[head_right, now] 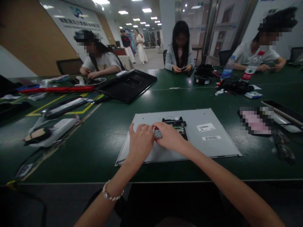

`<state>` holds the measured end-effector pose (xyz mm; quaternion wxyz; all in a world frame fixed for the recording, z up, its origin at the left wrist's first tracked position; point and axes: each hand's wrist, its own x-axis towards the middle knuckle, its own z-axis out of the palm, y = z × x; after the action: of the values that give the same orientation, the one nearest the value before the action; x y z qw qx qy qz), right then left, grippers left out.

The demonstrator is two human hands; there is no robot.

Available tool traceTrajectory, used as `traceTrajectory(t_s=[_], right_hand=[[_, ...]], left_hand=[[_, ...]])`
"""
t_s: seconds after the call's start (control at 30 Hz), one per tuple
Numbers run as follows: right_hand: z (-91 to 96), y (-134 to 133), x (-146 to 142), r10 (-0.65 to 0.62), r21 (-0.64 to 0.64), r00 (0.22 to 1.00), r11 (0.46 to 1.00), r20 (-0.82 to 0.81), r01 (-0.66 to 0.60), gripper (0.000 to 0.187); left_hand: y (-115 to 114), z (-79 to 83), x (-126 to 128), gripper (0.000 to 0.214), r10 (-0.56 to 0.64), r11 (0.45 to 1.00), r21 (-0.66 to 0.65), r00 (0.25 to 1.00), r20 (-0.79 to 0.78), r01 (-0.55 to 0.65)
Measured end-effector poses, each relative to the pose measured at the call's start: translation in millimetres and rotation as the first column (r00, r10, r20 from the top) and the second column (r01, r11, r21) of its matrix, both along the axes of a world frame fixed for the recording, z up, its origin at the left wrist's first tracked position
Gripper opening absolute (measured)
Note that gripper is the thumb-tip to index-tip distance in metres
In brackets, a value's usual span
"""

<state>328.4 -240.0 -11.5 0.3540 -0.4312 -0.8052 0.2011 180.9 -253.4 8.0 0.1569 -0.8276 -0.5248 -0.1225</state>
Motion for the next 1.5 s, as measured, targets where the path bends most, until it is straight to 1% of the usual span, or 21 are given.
traceTrajectory(t_s=[0.1, 0.17, 0.27, 0.47, 0.63, 0.73, 0.83, 0.93, 1.03, 1.13, 1.23, 1.37, 1.5], right_hand=[[-3.1, 0.7, -4.3, -0.015, -0.070, 1.000, 0.997, -0.027, 0.013, 0.046], [-4.4, 0.3, -4.5, -0.016, -0.091, 0.999, 0.996, -0.036, 0.012, 0.046], [-4.4, -1.1, -3.6, 0.005, -0.069, 0.999, 0.998, -0.049, -0.008, 0.043], [0.2, -5.5, -0.4, 0.039, -0.059, 0.997, 0.997, -0.062, -0.042, 0.050], [-4.3, -6.2, -0.5, 0.024, -0.058, 0.998, 0.998, -0.066, -0.028, 0.044], [-9.0, -3.9, 1.0, -0.003, -0.023, 0.999, 1.000, -0.053, 0.001, 0.040], [-11.0, -1.0, 6.0, -0.049, 0.053, 0.997, 0.997, -0.057, 0.052, 0.038], [-10.0, 1.0, 12.3, -0.102, 0.118, 0.990, 0.987, -0.095, 0.113, 0.033], [-7.5, 0.9, 16.0, -0.125, 0.150, 0.985, 0.978, -0.122, 0.143, 0.028], [-5.2, -1.1, 16.6, -0.087, 0.212, 0.989, 0.971, -0.120, 0.111, 0.024], [-5.4, -3.8, 15.9, -0.009, 0.264, 0.998, 0.964, -0.070, 0.028, 0.024], [-10.0, -6.9, 14.2, 0.083, 0.259, 0.996, 0.962, 0.024, -0.087, 0.024], [-14.0, -9.1, 11.3, 0.092, 0.243, 0.993, 0.964, 0.080, -0.109, 0.020]], left_hand=[[-5.8, -5.6, -0.3, 0.023, 0.042, 0.999, -0.037, 0.997, 0.058, -0.040], [-9.0, -9.4, -0.1, 0.023, 0.067, 0.997, -0.044, 0.995, 0.080, -0.063], [-12.4, -14.1, 1.8, 0.023, 0.084, 0.996, -0.042, 0.992, 0.098, -0.080], [-15.0, -18.1, 3.0, 0.023, 0.071, 0.997, -0.006, 0.987, 0.141, -0.071], [-16.9, -20.9, 5.4, 0.023, 0.076, 0.997, -0.002, 0.988, 0.132, -0.076], [-17.2, -21.0, 4.5, 0.022, 0.074, 0.997, -0.015, 0.983, 0.168, -0.073], [-18.3, -21.8, -4.3, 0.026, 0.101, 0.994, -0.063, 0.960, 0.259, -0.088], [-21.3, -27.9, -19.1, 0.040, 0.116, 0.986, -0.149, 0.941, 0.319, -0.071], [-24.1, -37.1, -31.1, 0.038, 0.116, 0.982, -0.181, 0.930, 0.350, -0.054], [-25.0, -42.8, -34.2, 0.032, 0.098, 0.985, -0.165, 0.928, 0.361, -0.040], [-25.3, -44.4, -30.8, 0.030, 0.078, 0.990, -0.138, 0.940, 0.332, -0.033], [-26.8, -45.9, -27.2, 0.031, 0.097, 0.992, -0.103, 0.950, 0.297, -0.069], [-29.4, -47.3, -29.0, 0.030, 0.076, 0.993, -0.112, 0.936, 0.344, -0.040]])
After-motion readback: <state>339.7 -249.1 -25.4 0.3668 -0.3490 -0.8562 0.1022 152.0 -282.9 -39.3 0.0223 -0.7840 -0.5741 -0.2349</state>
